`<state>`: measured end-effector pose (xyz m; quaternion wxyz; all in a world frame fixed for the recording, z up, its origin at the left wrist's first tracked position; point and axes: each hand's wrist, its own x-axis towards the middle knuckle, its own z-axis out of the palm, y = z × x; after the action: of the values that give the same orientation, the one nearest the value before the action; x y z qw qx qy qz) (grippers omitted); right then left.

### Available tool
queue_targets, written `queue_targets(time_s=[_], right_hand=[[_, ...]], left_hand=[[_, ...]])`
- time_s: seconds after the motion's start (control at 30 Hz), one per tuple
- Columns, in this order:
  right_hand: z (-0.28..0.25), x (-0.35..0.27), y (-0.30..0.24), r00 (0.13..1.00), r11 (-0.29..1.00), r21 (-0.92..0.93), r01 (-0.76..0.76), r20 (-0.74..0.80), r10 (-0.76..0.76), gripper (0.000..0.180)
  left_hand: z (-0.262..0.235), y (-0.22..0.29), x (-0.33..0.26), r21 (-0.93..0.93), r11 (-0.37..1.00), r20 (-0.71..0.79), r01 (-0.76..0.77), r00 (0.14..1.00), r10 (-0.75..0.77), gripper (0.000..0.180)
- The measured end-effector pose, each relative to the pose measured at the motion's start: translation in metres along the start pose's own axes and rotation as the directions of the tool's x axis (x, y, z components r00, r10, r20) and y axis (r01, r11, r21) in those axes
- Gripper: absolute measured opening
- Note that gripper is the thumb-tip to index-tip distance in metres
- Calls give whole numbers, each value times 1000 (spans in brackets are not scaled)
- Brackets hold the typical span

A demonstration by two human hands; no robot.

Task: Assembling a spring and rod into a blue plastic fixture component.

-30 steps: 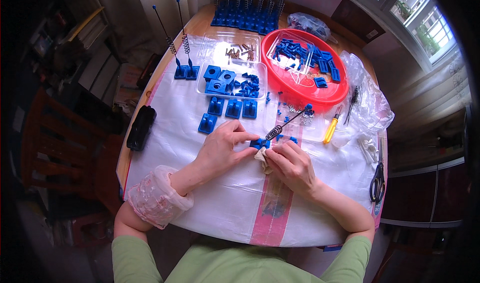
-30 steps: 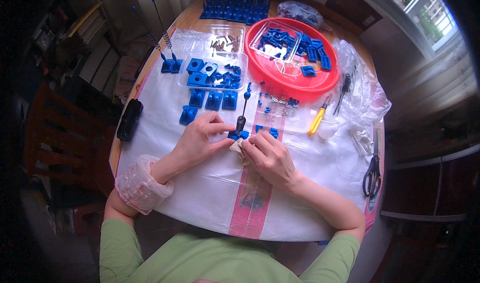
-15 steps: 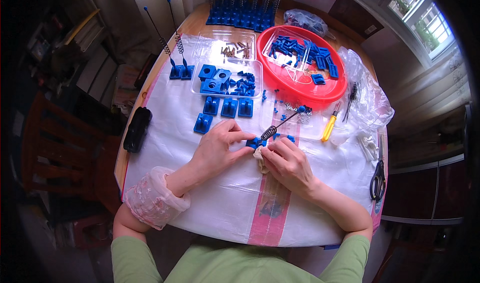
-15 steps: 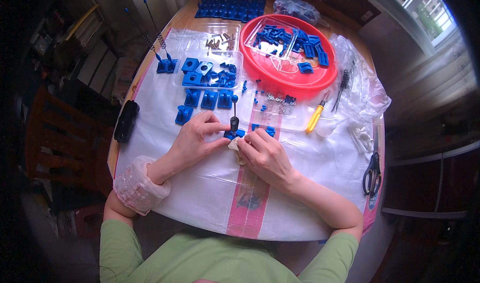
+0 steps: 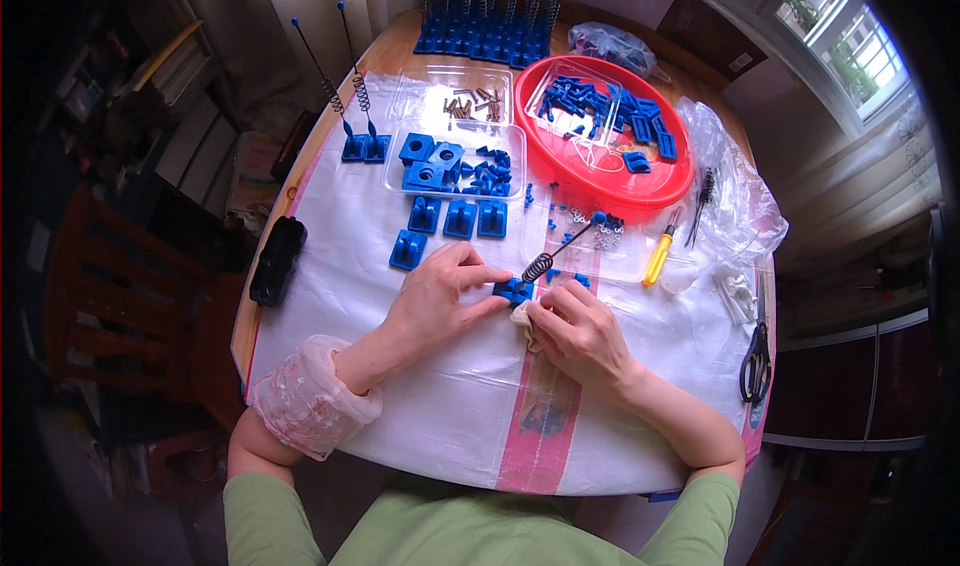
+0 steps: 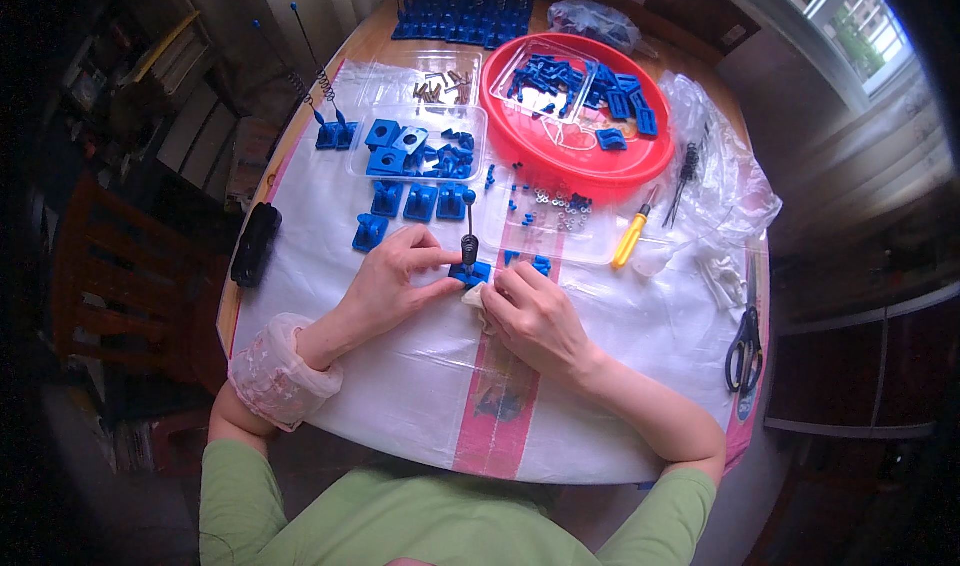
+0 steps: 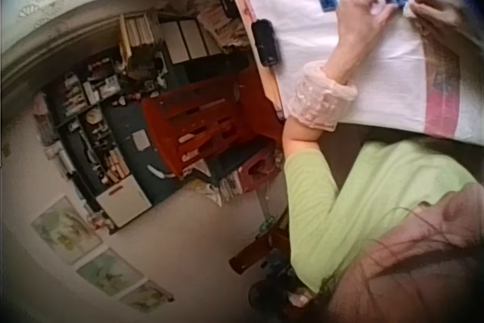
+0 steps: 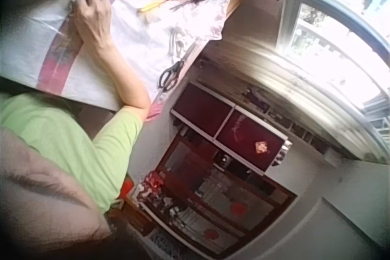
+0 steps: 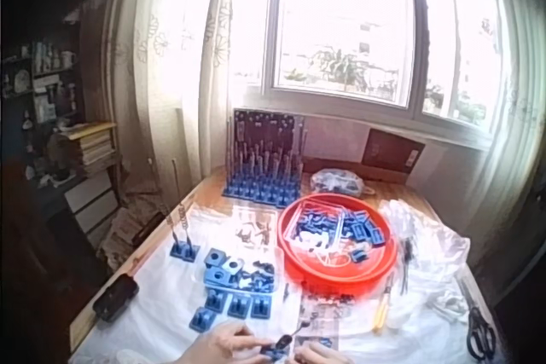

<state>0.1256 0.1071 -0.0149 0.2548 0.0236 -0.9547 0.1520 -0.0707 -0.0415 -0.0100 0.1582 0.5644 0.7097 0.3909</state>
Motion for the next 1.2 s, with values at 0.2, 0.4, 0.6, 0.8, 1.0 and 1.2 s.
queue_targets(time_s=[0.2, 0.4, 0.6, 0.8, 1.0, 1.2], right_hand=[[-1, 0, -4, 998, 1000, 11, 10, -64, -10, 28], [4, 6, -3, 999, 1000, 13, 12, -43, -12, 28], [1, 5, -3, 1000, 1000, 3, 11, -26, -11, 26], [0, 3, -3, 1000, 1000, -3, 3, -13, -3, 23], [4, 0, -1, 999, 1000, 21, -7, -43, 8, 21], [3, 3, -1, 993, 1000, 27, 14, -118, -11, 23]], left_hand=[[-1, 1, 0, -18, 999, 25, 32, 999, -31, 30], [0, -1, 0, 3, 1000, 11, 3, 1000, -3, 30], [1, -1, 0, 10, 1000, -2, -9, 1000, 9, 31], [1, -2, 0, 15, 1000, 0, -16, 1000, 16, 31], [0, 0, 0, 2, 1000, 6, -3, 1000, 3, 31], [1, -1, 0, -1, 1000, 4, -11, 1000, 11, 32]])
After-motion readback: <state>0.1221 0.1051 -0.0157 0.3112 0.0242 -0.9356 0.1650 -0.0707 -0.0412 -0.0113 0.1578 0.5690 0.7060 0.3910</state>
